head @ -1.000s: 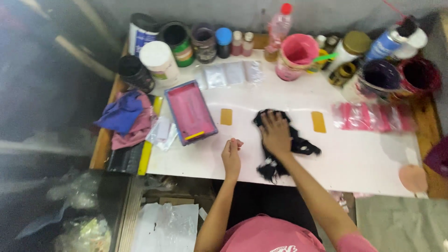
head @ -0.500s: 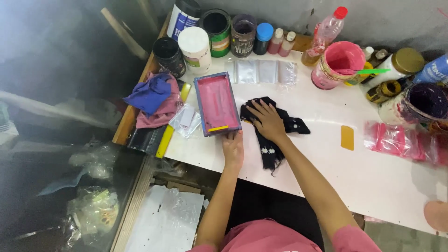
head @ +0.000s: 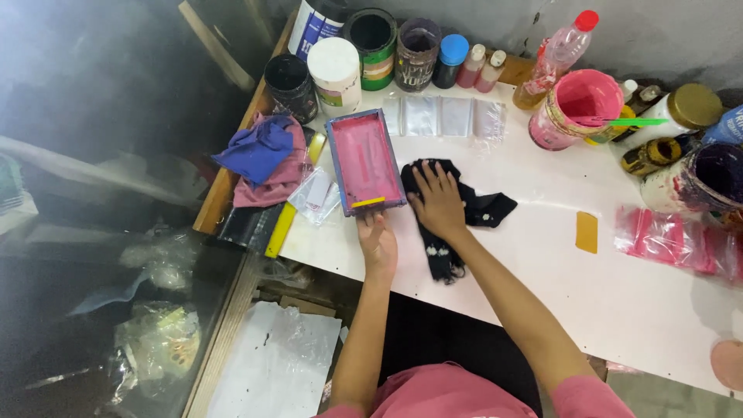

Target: The person cleans a white table surface using a black patterned cloth, wiping around various items. They then pick up a pink container and stir its contents with a green spatula before placing it back down and resuming wiping the table.

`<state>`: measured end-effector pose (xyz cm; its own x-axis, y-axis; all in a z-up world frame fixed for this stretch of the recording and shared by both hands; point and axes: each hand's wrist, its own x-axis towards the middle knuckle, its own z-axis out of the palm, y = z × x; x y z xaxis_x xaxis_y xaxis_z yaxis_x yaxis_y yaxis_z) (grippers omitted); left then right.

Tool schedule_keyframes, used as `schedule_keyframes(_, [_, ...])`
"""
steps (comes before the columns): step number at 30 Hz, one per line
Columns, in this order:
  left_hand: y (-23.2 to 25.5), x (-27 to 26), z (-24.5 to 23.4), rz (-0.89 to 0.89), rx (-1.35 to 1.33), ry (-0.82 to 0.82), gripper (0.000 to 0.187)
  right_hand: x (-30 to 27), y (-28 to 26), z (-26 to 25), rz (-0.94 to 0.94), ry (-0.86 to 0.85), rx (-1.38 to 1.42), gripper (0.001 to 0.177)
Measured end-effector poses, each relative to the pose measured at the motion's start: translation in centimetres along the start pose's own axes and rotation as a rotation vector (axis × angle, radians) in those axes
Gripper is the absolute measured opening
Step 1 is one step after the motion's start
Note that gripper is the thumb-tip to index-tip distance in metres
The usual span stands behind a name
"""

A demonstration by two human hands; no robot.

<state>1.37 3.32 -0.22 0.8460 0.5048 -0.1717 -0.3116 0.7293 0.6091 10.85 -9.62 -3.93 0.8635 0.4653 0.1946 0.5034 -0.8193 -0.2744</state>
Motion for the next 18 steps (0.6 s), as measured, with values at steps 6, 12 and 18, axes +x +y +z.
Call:
schedule_keyframes(6, [1.2, -2.0, -1.2, -0.083, -0.071, 0.104, 0.057, -8.1, -6.5, 0.0, -0.172, -0.016, 0.085, 0.063])
schedule_keyframes(12, [4.6, -8.7, 0.5, 0.085, 0.176, 0.298, 0.057, -10.3, -8.0, 2.2, -0.336, 0.102, 0.170, 0.057])
schedule_keyframes(18, [-0.2, -9.0, -1.5, 0.130, 0.214, 0.108, 0.015, -11.6, -6.1, -4.2, -0.219, 0.020, 0.217, 0.043])
